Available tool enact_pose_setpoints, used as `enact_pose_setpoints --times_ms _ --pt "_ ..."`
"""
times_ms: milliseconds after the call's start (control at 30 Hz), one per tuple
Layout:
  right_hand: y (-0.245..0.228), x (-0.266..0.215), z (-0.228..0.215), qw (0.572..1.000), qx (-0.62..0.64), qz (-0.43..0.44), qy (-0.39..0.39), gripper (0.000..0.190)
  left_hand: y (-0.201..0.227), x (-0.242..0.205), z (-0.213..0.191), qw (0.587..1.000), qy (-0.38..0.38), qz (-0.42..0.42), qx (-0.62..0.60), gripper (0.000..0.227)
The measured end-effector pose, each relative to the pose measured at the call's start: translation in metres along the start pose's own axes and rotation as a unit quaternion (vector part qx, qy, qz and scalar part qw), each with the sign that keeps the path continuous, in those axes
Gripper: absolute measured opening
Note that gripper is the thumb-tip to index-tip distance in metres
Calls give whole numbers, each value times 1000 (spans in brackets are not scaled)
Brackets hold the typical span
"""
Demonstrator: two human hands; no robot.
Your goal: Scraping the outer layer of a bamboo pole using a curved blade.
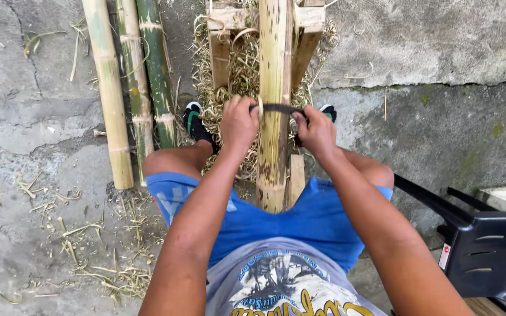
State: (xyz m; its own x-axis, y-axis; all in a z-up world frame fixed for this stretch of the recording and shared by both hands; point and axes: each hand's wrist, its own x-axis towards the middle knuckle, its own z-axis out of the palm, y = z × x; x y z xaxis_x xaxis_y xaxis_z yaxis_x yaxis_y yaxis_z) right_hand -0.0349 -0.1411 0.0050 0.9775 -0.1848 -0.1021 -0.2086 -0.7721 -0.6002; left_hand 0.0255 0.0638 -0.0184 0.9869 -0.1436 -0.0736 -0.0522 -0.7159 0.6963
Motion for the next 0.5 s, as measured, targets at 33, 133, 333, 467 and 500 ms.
enact_pose_setpoints --times_ms 33,133,333,467,500 --pt "-3 20 -1 1000 -11 20 -9 28 -2 21 5 1000 -2 -10 7 11" --pt "7 85 2 999 -43 24 -23 32 -11 89 24 999 -18 -33 19 13" --pt "15 200 6 998 -64 -29 6 37 -13 205 38 999 8 -18 32 16" --pt "25 249 7 995 -64 -62 38 37 -4 250 32 991 113 49 46 15" --pt "27 255 7 995 -64 -62 35 37 -10 258 39 991 113 47 47 15"
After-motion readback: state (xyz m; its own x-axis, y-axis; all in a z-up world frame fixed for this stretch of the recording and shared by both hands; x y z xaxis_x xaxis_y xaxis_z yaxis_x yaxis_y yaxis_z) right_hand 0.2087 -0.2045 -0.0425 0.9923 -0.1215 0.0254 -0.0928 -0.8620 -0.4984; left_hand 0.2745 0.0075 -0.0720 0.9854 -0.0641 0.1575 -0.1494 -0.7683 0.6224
